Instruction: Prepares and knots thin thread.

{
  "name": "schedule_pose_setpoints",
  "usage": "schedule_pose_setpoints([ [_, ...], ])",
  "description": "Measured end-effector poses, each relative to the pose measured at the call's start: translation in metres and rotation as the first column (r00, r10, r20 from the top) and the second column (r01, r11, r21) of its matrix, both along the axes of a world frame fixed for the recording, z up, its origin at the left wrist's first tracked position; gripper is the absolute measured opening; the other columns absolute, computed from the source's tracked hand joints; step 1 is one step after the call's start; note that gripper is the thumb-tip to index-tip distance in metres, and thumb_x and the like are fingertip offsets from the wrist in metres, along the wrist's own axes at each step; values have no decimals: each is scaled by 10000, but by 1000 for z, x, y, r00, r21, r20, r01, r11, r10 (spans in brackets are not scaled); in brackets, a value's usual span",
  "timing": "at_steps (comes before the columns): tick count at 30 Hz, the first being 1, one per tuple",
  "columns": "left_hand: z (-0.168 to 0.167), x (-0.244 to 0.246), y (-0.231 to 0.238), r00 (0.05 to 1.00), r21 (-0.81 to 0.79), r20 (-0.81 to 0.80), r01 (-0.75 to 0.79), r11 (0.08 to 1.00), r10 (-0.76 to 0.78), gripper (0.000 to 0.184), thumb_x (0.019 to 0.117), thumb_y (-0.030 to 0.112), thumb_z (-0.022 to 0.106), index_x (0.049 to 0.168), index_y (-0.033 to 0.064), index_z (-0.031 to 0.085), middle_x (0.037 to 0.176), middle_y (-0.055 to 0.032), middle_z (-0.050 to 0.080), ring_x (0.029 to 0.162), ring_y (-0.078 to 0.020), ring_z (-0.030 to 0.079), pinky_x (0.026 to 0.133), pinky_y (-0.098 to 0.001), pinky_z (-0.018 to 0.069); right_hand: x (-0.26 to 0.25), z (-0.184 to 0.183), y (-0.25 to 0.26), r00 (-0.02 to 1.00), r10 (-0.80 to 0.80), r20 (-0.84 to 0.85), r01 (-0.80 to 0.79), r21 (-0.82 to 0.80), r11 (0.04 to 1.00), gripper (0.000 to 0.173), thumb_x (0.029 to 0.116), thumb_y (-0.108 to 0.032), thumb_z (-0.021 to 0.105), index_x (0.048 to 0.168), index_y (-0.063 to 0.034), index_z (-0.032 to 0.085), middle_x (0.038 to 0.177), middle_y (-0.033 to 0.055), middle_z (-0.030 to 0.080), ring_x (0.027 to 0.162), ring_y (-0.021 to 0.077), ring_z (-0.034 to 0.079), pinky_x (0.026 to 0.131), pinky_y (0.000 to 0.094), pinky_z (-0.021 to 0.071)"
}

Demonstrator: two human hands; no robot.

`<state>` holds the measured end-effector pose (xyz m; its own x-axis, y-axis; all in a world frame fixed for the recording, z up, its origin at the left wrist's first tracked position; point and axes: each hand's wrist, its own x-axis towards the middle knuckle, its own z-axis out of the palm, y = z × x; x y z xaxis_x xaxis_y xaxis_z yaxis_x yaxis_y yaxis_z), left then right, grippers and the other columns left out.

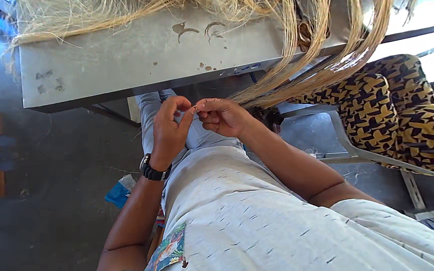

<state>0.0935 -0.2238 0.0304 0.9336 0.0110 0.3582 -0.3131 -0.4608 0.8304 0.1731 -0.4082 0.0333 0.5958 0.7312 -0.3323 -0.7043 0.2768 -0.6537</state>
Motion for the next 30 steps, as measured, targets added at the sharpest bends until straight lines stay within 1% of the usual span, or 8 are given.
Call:
schedule_pose_setpoints([
  [3, 1, 2, -1, 998, 70, 66, -13, 997, 9, 140, 1017, 131, 609, 1109, 44, 668, 1081, -83, 666, 1006, -181, 652, 876, -365, 568, -1, 2, 1, 1000, -23, 11, 23, -4, 1000, 173, 1031, -101, 518, 922, -79, 650, 688, -35, 527, 482, 17, 404, 438, 152, 358],
  [7, 1, 2, -4, 995, 101, 90, -42, 994, 33, 181, 1030, 153, 592, 1136, 44, 691, 1115, -77, 681, 1068, -174, 652, 918, -356, 562, -2, 3, 3, 998, -67, 21, 68, -8, 998, 147, 1023, -68, 535, 935, -66, 652, 691, -26, 535, 482, 20, 410, 440, 154, 366],
  [14, -2, 1, -9, 986, 135, 135, -119, 984, 100, 153, 1023, 135, 619, 1118, 48, 702, 1098, -66, 688, 1057, -168, 649, 907, -337, 555, -6, 4, 7, 992, -127, 21, 128, -35, 991, 125, 1018, -55, 558, 934, -52, 651, 697, -11, 549, 483, 25, 423, 439, 156, 375],
  [19, -4, 0, -5, 995, 119, 52, -86, 989, 80, 143, 1024, 151, 594, 1094, 57, 677, 1059, -69, 671, 1000, -169, 652, 861, -348, 563, -10, 3, 8, 984, -153, 96, 162, -103, 981, 117, 1006, -49, 583, 926, -54, 668, 686, -19, 561, 480, 22, 424, 441, 163, 376],
  [21, -2, -3, -2, 997, 35, -60, -46, 998, 49, 141, 1012, 155, 579, 1092, 69, 658, 1007, -63, 663, 872, -152, 646, 736, -332, 555, -11, 4, 9, 977, -156, 142, 176, -138, 975, 106, 1000, -42, 598, 921, -49, 669, 679, -17, 563, 481, 22, 425, 443, 167, 375],
  [23, 2, -4, 1, 983, -114, -185, -9, 993, -12, 124, 1016, 160, 561, 1059, 79, 646, 892, -54, 654, 696, -137, 615, 588, -297, 531, -11, 4, 9, 971, -151, 187, 184, -175, 967, 86, 992, -37, 618, 920, -45, 666, 659, -21, 550, 479, 22, 412, 440, 168, 355],
  [26, 4, -7, 7, 957, -323, -251, 60, 945, -146, 145, 1029, 166, 519, 1041, 87, 640, 831, -40, 628, 666, -128, 594, 604, -283, 532, -11, 5, 9, 967, -117, 226, 167, -219, 961, 72, 987, -46, 638, 923, -42, 669, 642, -29, 517, 471, 21, 376, 426, 166, 314],
  [30, 3, -9, 12, 935, -448, -270, 89, 889, -230, 167, 1049, 185, 490, 1018, 107, 635, 820, -36, 639, 684, -128, 613, 634, -281, 545, -10, 5, 7, 960, -89, 266, 154, -235, 960, 70, 985, -62, 650, 928, -37, 681, 618, -35, 487, 456, 17, 347, 410, 166, 282],
])
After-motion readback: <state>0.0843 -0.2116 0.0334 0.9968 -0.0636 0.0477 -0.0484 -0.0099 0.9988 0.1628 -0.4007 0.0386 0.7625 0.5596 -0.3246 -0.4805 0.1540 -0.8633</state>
